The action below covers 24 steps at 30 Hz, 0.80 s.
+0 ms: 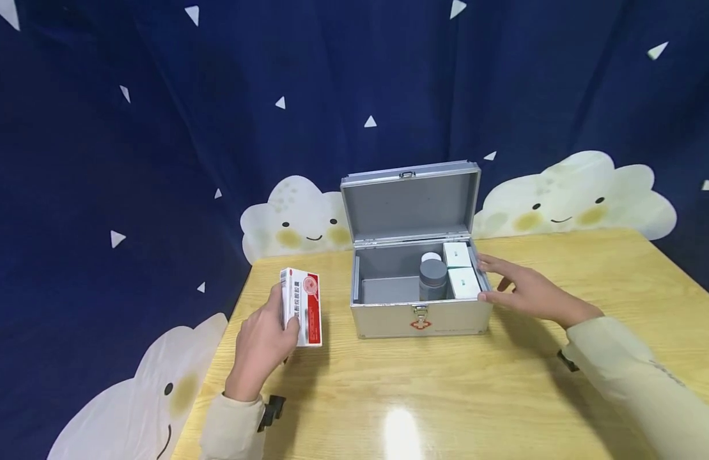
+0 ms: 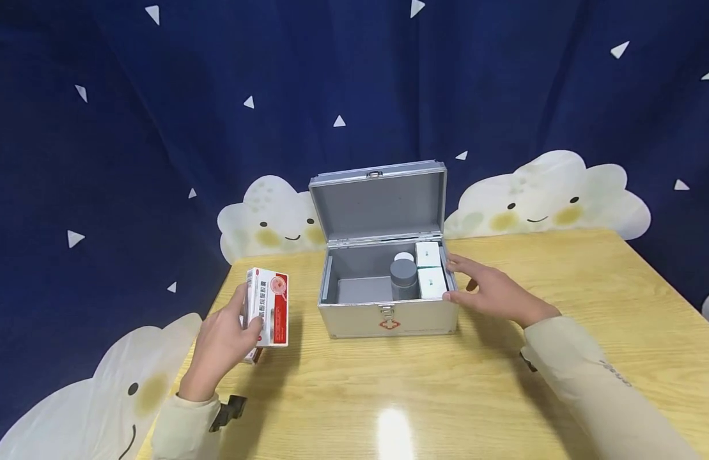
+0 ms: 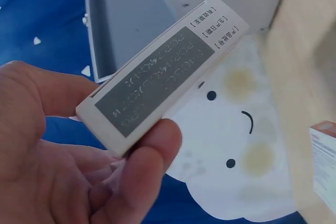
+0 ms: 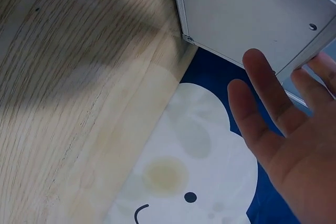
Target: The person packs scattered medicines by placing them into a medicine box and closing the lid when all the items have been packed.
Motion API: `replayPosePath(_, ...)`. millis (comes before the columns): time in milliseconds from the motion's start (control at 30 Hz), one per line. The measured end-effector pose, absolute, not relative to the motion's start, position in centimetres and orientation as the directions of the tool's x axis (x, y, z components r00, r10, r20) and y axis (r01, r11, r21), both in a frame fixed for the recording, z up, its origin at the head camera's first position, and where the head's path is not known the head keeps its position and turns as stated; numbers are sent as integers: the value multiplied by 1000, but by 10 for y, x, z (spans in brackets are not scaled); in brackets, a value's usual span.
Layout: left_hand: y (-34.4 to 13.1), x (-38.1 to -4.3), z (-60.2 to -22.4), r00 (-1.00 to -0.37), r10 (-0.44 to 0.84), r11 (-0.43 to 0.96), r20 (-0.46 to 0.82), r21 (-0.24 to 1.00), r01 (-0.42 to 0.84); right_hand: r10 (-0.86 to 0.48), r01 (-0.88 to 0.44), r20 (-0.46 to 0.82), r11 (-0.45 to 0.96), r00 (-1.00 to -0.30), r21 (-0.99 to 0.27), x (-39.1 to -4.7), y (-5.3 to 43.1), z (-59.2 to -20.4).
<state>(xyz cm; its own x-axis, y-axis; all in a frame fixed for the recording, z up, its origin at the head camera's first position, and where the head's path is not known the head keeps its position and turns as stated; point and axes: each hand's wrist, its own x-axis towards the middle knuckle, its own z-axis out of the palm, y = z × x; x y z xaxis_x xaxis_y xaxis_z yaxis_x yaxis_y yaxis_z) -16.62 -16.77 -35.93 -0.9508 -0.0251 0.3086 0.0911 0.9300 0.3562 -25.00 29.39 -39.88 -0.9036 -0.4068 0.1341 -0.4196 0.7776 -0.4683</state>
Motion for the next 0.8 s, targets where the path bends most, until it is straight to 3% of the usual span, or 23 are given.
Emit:
replayPosePath(433, -149, -176, -343, -935, -39, 854, 354, 498, 152, -404, -400, 93, 799, -910, -448, -251, 291, -395)
replayPosePath(800, -123, -187, -331, -924, -5, 814, 382, 539, 218, -418, -407, 86, 785, -905, -467, -253, 293, -393)
